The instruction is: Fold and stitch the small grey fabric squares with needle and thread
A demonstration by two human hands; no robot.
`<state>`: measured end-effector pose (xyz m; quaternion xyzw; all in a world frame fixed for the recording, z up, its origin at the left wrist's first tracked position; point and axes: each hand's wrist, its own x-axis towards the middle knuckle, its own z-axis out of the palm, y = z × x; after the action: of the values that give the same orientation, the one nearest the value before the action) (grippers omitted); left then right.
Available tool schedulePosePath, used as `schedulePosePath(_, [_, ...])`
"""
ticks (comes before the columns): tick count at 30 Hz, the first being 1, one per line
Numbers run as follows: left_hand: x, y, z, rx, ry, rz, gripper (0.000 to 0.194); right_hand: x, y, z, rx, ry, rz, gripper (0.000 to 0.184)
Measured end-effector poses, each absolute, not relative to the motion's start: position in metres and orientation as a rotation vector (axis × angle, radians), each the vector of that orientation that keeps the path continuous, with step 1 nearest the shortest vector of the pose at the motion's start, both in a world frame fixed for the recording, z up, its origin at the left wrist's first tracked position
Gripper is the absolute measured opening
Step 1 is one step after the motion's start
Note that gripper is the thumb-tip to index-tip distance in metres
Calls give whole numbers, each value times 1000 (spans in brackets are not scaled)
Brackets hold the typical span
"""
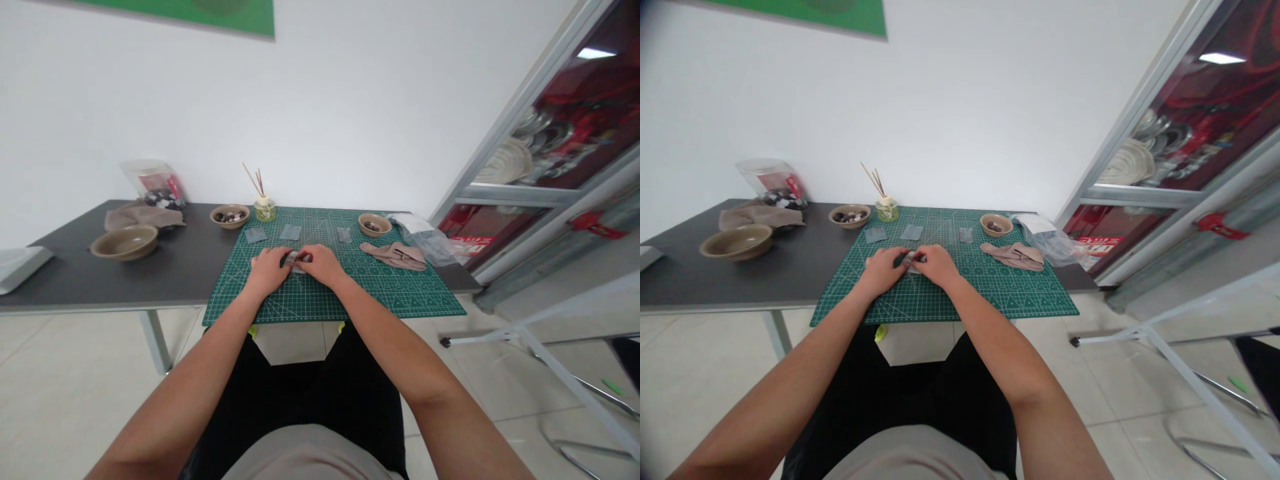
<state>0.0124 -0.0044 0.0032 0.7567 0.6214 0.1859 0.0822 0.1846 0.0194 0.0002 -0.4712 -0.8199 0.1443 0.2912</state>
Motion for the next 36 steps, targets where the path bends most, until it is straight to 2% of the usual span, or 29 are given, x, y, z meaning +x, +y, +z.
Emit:
schedulePosePath(17, [17, -9, 4, 2413, 1862, 430, 39, 183, 19, -9, -1298, -2240, 119, 15])
schedulePosePath(24, [17, -11, 4, 2430, 1870, 403, 39, 185, 18, -10, -1208, -2262, 201, 16])
schedulePosePath(31, [17, -11, 2, 2445, 1863, 412, 39, 186, 19, -11, -1330, -2193, 158, 13])
schedulePosePath(36, [18, -11, 2, 2440, 1873, 425, 40, 186, 20, -8, -1204, -2293, 197, 14])
